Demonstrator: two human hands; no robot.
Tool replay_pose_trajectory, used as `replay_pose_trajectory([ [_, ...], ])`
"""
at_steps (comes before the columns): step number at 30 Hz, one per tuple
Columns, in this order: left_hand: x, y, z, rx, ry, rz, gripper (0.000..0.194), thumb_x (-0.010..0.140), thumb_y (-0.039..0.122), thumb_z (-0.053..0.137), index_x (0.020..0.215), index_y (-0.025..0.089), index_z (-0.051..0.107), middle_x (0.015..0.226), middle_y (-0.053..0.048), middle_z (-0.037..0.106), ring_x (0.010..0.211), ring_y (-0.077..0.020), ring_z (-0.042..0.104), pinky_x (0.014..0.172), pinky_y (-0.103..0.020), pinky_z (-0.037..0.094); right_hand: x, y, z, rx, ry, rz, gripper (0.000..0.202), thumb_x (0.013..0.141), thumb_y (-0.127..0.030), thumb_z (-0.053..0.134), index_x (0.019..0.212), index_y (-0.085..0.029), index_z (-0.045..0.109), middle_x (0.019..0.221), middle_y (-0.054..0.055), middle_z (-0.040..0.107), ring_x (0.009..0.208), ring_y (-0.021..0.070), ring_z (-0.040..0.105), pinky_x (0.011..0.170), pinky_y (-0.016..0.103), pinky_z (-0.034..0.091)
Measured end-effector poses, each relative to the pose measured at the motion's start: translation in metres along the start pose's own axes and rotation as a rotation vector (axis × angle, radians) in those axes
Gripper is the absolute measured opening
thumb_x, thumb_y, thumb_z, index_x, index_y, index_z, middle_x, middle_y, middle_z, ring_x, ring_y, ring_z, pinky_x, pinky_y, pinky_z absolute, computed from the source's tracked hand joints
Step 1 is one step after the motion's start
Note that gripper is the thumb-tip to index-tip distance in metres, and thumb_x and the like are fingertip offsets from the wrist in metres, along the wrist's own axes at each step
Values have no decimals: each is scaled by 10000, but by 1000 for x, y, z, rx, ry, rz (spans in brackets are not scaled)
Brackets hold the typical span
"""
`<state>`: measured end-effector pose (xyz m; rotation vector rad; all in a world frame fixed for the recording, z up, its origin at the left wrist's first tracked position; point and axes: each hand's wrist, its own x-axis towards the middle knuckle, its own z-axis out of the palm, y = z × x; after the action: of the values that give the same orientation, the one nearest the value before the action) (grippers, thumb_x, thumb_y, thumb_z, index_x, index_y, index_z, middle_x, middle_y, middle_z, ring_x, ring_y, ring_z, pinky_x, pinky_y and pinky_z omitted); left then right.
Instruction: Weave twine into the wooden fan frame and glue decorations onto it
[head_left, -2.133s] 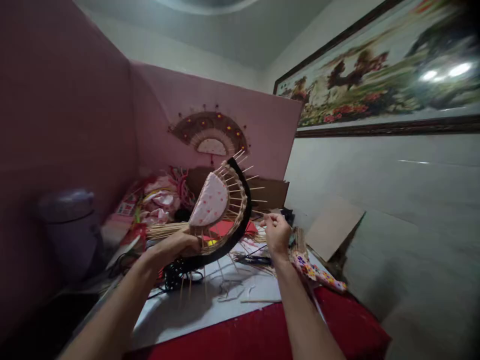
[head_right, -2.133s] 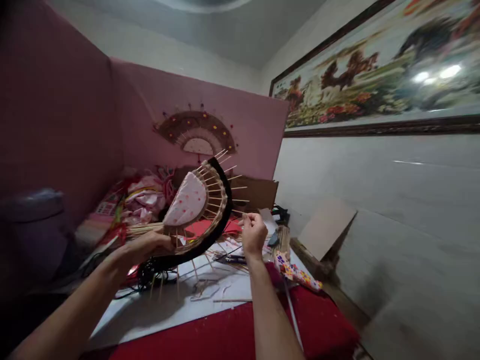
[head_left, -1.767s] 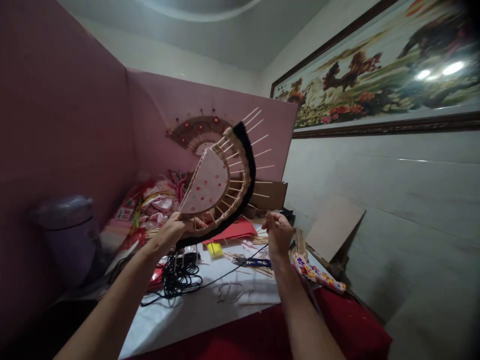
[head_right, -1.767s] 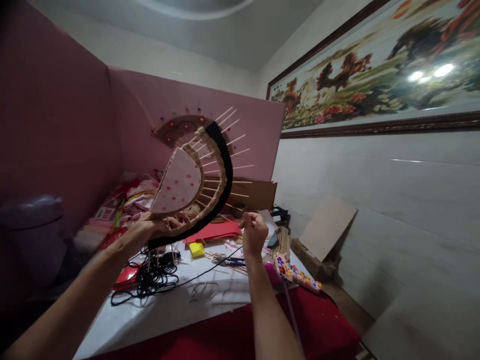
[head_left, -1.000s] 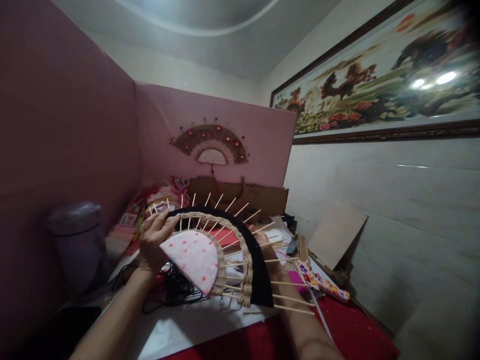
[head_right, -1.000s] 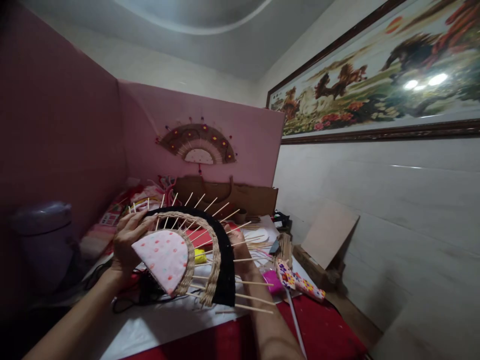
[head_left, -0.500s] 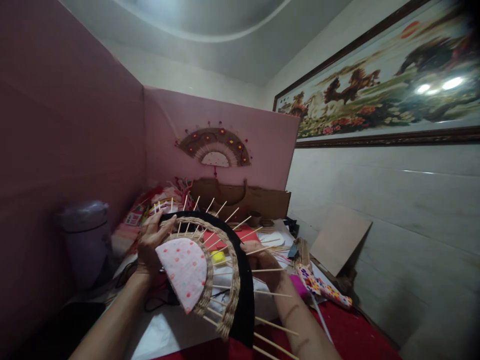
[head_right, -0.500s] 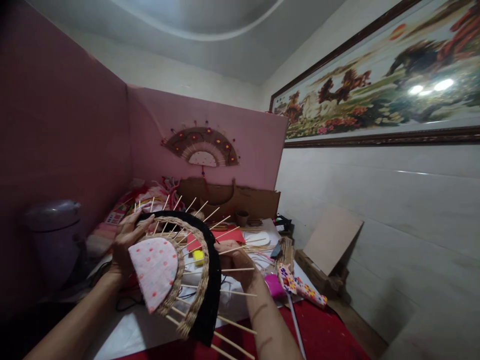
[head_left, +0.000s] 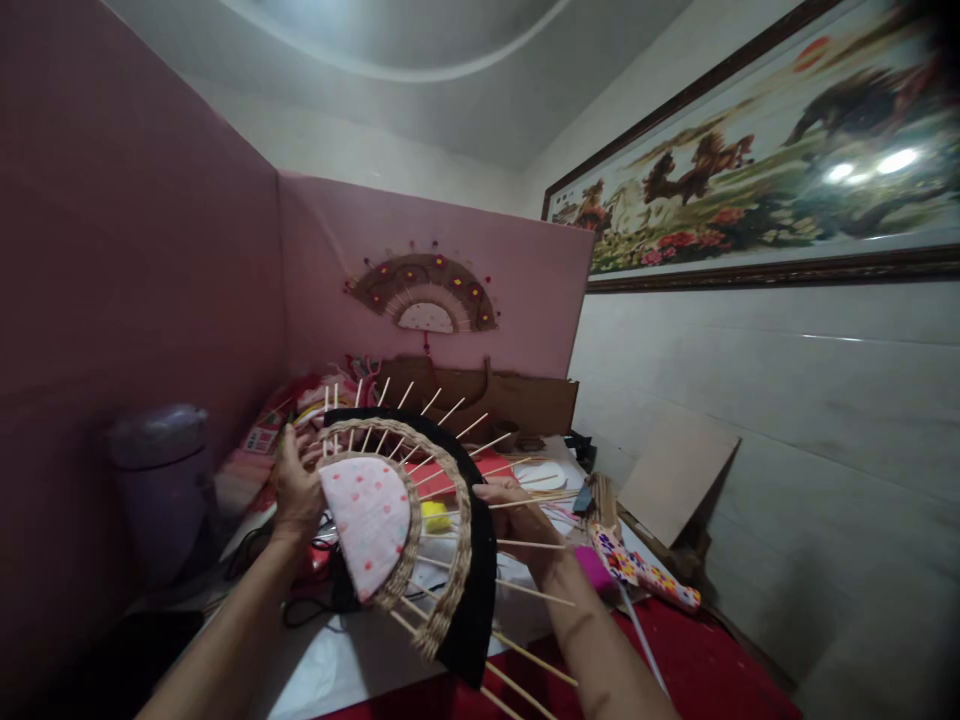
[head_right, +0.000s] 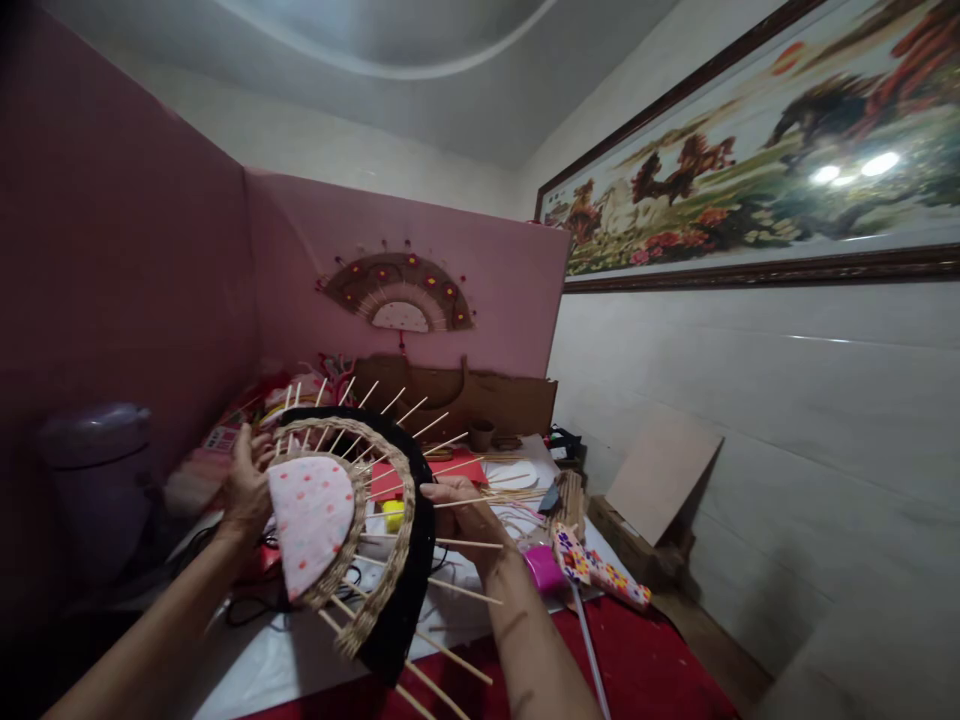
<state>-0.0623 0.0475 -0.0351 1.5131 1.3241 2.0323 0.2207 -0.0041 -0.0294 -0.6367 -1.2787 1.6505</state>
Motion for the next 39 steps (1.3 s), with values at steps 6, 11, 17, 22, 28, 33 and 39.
replay_pose_trajectory([
  [6,-19,29,22,-818,-411,-776,288,878,335,460,977,100,593,822,-130,696,734,-228,683,655,-376,566,3,1,-4,65,57,-133,415,689,-381,710,560,-199,361,433,-116,237,392,33,141,393,208,102],
  [11,-40,38,36,-803,-458,-922,131,767,102,593,890,95,638,718,-101,719,595,-198,681,594,-320,582,6,7,-6,-58,15,-124,351,706,-413,713,624,-176,467,433,-119,247,381,29,141,387,208,91],
  [17,-36,30,29,-780,-439,-910,155,746,64,583,886,78,648,720,-120,727,582,-209,686,572,-322,593,11,13,-7,-100,-15,-76,406,705,-541,688,721,-163,537,413,-130,250,362,29,130,364,198,102],
  [22,-32,30,21,-801,-389,-854,169,744,65,591,902,90,648,751,-112,731,588,-214,689,563,-342,598,15,17,-12,-11,10,-71,417,710,-559,671,839,-187,534,374,-148,250,347,37,110,350,177,110],
  [28,-31,31,19,-801,-331,-865,270,721,64,614,987,96,638,745,-102,731,588,-220,689,554,-347,598,14,14,-8,-94,124,-88,342,680,-443,720,670,-182,499,451,-93,432,347,27,193,352,187,117],
  [33,-30,30,20,-774,-301,-856,214,717,42,599,918,96,647,711,-96,728,553,-208,679,531,-333,593,8,6,-7,-240,233,-81,285,667,-410,720,654,-144,617,504,-56,487,399,27,188,391,205,99],
  [39,-27,26,17,-753,-303,-823,181,726,57,593,892,99,651,710,-95,727,539,-199,673,506,-325,587,12,4,-11,-372,340,-180,293,646,-422,725,618,-134,681,444,-62,386,408,37,188,398,228,95],
])
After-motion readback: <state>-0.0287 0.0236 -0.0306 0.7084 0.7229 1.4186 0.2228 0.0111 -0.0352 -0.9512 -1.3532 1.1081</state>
